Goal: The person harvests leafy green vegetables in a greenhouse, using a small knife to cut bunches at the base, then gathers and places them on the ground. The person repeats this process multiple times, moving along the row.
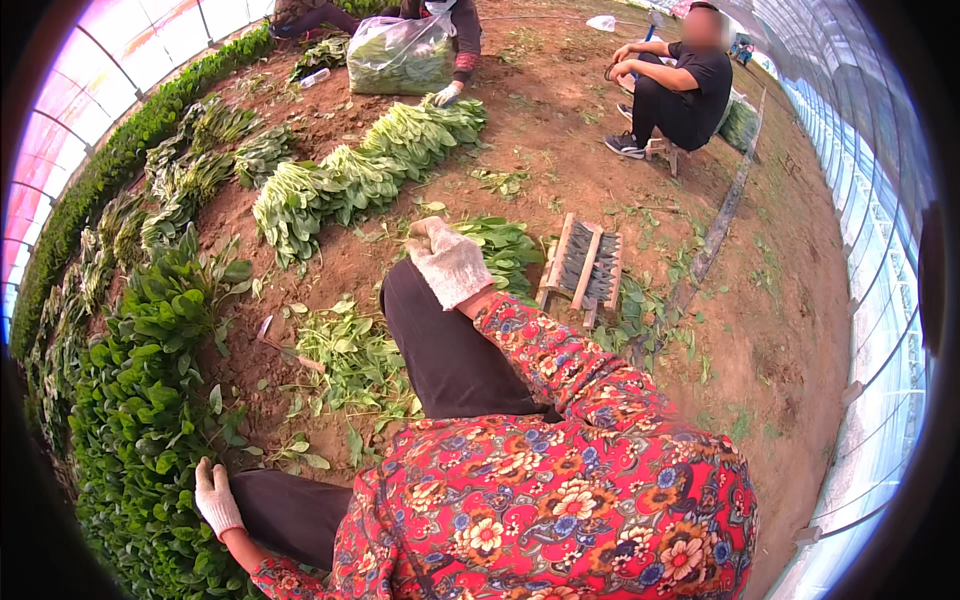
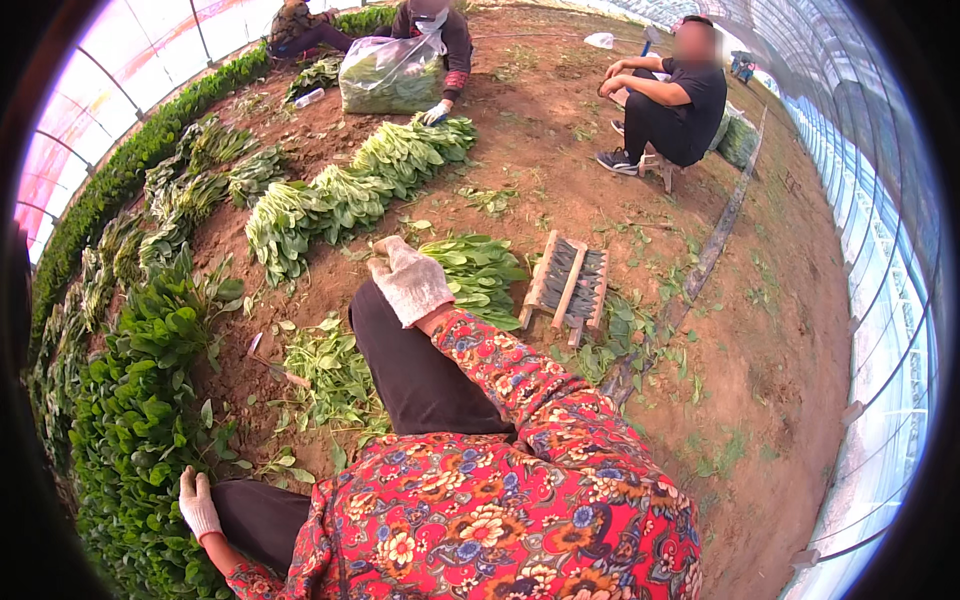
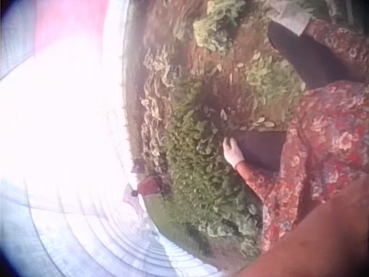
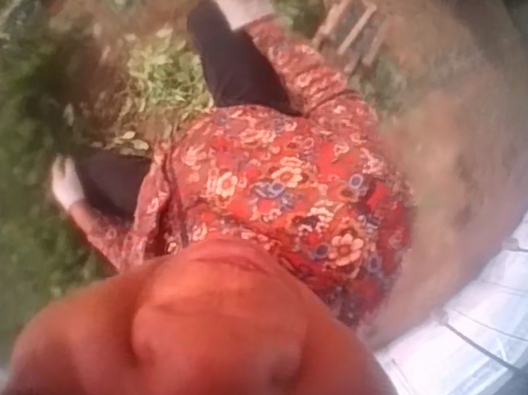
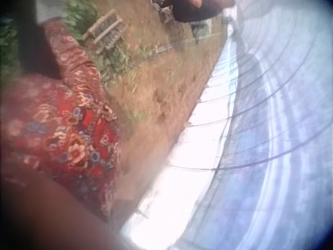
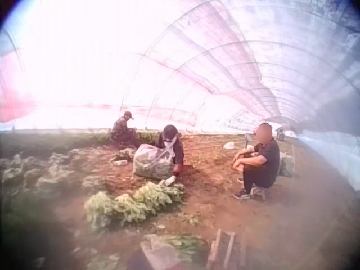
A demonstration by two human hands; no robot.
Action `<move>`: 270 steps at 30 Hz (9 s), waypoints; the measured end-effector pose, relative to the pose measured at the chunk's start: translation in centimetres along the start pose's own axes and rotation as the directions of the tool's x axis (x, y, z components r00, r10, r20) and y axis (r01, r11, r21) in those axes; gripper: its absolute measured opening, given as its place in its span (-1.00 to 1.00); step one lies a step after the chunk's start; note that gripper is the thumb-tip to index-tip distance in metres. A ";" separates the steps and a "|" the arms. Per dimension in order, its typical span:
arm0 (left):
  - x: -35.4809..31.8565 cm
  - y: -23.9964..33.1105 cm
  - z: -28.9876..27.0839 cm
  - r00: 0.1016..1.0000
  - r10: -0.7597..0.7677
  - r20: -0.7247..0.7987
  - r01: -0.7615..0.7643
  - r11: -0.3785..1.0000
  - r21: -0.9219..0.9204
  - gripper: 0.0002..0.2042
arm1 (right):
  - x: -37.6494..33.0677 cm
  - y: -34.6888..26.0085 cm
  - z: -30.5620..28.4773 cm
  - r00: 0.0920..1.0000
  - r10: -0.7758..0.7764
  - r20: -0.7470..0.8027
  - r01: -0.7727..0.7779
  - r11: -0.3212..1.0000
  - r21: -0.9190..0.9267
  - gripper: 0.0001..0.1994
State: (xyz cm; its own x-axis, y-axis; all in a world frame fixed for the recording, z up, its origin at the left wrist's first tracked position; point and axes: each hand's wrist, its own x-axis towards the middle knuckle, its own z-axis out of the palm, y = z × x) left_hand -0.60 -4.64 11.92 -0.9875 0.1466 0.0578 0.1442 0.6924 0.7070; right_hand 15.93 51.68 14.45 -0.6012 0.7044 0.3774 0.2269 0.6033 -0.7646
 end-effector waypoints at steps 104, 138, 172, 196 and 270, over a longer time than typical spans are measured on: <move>23.1 -17.2 6.2 0.940 -0.303 0.157 -0.135 0.094 0.986 -0.55 | -14.3 -12.5 45.7 0.241 -0.052 0.969 -0.192 0.976 0.100 -0.57; 17.1 -17.6 5.4 0.966 -0.232 -0.116 0.176 0.255 0.951 -0.80 | -17.7 -16.8 51.8 -0.027 -0.259 0.965 0.526 0.817 0.234 -0.74; 15.2 -11.7 2.5 0.962 0.263 -0.068 -0.181 0.808 0.560 -0.56 | -17.4 -0.8 32.2 0.124 0.168 0.978 -0.586 0.808 -0.064 -0.72; 3.2 18.5 6.3 0.954 -0.076 0.289 0.294 0.403 -0.867 -0.77 | 5.5 -23.9 16.3 0.574 -0.522 0.632 0.449 0.845 0.290 -0.58; -3.3 22.6 10.6 0.873 0.173 0.456 0.318 0.506 -0.802 -0.52 | 2.2 -18.4 7.5 0.507 -0.423 0.751 0.187 0.905 0.383 -0.75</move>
State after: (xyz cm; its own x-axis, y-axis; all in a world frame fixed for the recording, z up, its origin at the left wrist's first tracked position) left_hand 6.57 18.03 20.22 -0.8082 0.5698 -0.1486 -0.2923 -0.1692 0.9412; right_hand 4.68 39.33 25.41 -0.9763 -0.1787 0.1221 -0.2005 0.5342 -0.8212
